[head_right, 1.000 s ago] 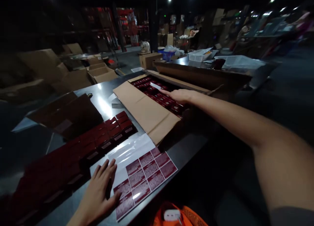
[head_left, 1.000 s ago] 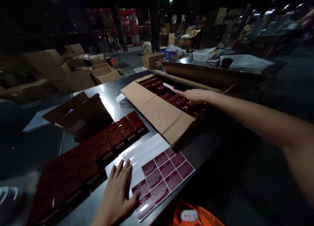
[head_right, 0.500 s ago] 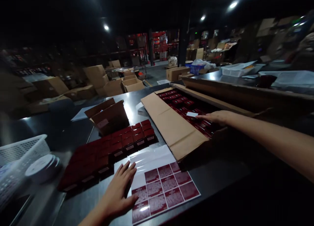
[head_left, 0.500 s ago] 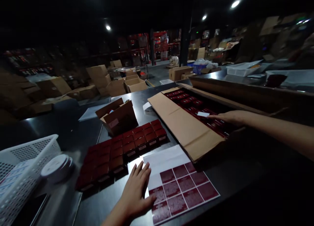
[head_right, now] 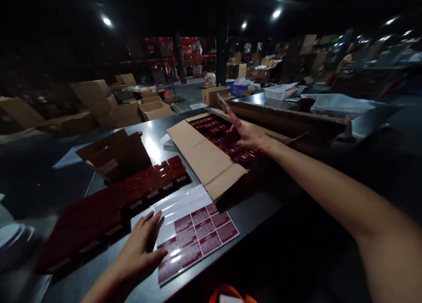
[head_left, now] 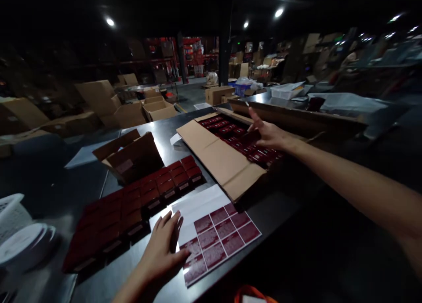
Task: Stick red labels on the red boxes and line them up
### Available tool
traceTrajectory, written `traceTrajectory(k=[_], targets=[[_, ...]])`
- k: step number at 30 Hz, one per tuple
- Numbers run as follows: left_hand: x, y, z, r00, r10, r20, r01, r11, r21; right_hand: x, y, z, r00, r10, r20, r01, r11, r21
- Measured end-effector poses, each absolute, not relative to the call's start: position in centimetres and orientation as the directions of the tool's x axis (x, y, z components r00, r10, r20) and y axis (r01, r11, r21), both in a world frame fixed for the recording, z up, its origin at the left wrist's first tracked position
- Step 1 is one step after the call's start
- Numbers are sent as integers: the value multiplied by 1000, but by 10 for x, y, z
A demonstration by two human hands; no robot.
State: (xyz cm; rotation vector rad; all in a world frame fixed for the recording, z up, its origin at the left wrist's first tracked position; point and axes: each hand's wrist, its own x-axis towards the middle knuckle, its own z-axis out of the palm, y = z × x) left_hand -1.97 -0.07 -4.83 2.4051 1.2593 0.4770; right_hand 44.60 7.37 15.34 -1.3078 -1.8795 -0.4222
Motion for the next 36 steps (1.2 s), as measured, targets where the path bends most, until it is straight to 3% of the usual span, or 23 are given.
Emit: traceTrajectory(k=[2, 5, 8, 12, 18, 25, 30, 36], targets=[[-12, 0, -36, 462, 878, 126, 679, -441, 586, 400, 60, 143, -222, 674, 705, 805, 534, -258], [2, 1, -13, 355, 914, 196, 594, -382, 708, 323, 40, 114, -256, 691, 676, 377, 716, -588], [12, 5, 3, 222, 915, 336, 495, -403, 770, 255, 26, 78, -246, 720, 649, 105, 686, -720], [7, 12, 3, 118, 891, 439, 316, -453, 834, 201, 24, 31, -204, 768, 607, -76, 606, -792], [-8, 10, -6, 118, 850, 514, 372, -517, 771, 188, 36, -7, -265, 830, 491, -129, 474, -871], [-2, 7, -8, 3, 896, 444, 385, -411, 827, 210, 37, -12, -284, 835, 472, -53, 477, -877], [1, 3, -12, 67, 887, 458, 353, -450, 820, 206, 28, -15, -269, 832, 485, -98, 477, -873], [2, 0, -16, 93, 885, 457, 248, -465, 850, 200, 20, -13, -225, 917, 329, -251, 272, -929]])
